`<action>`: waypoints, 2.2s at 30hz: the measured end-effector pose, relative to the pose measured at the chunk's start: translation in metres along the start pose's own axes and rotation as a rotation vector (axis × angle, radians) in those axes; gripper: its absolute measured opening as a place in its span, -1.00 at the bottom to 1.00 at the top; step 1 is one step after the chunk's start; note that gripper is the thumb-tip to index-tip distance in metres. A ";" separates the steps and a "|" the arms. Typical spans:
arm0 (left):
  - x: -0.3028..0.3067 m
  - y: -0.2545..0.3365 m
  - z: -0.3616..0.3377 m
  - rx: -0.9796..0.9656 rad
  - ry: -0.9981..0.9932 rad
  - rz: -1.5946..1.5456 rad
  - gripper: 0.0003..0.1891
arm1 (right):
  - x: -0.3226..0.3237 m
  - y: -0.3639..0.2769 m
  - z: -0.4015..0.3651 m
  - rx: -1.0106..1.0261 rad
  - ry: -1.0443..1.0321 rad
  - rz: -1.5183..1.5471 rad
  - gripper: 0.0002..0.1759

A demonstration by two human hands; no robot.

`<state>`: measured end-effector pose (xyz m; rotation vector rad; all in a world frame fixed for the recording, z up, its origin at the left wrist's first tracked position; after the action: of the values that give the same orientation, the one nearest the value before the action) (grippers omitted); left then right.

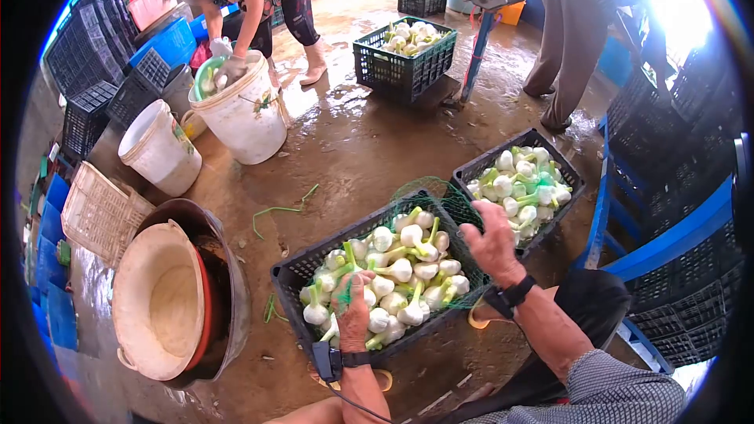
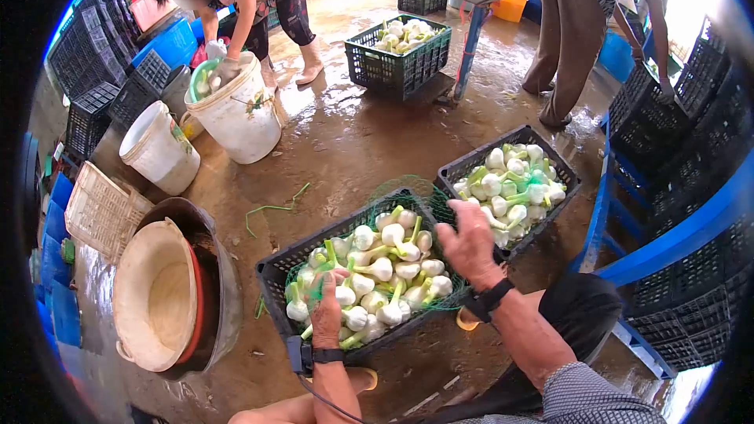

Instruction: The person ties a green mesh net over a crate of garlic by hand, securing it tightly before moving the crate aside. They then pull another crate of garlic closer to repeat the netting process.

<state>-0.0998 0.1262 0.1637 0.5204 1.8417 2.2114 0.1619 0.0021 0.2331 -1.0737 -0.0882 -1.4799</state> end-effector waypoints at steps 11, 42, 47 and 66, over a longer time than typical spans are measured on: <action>0.005 -0.035 -0.004 0.108 0.120 -0.231 -0.68 | 0.003 0.043 0.030 -0.262 -0.457 0.309 -0.76; 0.002 -0.030 0.002 0.244 0.204 -0.652 -0.61 | 0.017 -0.001 -0.120 0.245 -0.791 -0.032 -0.51; 0.001 -0.011 -0.001 0.196 0.195 -0.578 -0.60 | 0.003 0.006 -0.066 0.213 -0.511 0.241 -0.96; -0.001 -0.018 0.005 0.245 0.152 -0.573 -0.56 | -0.036 -0.086 -0.040 0.276 -0.476 0.492 -0.68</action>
<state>-0.0977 0.1334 0.1467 -0.1398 2.0255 1.6929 0.0628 0.0263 0.2316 -1.1029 -0.3295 -0.7307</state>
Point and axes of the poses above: each hand's wrist, its own z-axis towards the middle knuckle, its own x-axis out of the back of the hand, y = z × x, the point moved 5 cm from there along z, towards the middle knuckle
